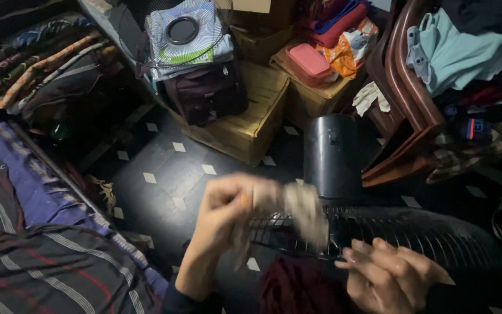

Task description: The person cleans the motor housing and rear grille of a disassembled electric fan using a cloth, then rinses and wrings the cloth in a bowl of water.

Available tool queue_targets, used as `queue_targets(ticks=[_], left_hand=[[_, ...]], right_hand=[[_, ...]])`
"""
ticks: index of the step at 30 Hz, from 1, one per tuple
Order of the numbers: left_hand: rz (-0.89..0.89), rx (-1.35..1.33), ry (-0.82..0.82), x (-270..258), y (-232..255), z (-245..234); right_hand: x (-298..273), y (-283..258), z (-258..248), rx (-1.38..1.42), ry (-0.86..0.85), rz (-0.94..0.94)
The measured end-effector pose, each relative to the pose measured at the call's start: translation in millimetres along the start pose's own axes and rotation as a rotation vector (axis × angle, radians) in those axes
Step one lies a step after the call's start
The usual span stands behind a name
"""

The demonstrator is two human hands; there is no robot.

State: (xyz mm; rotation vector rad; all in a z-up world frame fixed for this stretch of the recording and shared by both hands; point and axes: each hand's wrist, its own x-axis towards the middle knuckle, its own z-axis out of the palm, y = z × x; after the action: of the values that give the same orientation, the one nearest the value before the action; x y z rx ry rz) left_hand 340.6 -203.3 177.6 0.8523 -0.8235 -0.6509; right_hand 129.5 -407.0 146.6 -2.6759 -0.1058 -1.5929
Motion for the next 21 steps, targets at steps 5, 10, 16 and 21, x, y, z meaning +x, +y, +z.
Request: queue_targets(ticks=[5, 10, 16, 21], left_hand=[[-0.119, 0.269, 0.177, 26.4, -6.5, 16.0], [-0.573, 0.66, -0.228, 34.5, -7.1, 21.7], [-0.478, 0.735, -0.102, 26.9, 11.4, 37.1], [-0.353, 0.569, -0.002, 6.4, 30.3, 42.7]], right_hand=[[-5.4, -9.6, -7.8, -0.004, -0.088, 0.106], [-5.6, 0.6, -11.5, -0.035, -0.091, 0.059], [1.3, 8.6, -13.2, 0.021, -0.116, 0.017], [0.6, 13.6, -4.4, 0.027, 0.001, 0.004]])
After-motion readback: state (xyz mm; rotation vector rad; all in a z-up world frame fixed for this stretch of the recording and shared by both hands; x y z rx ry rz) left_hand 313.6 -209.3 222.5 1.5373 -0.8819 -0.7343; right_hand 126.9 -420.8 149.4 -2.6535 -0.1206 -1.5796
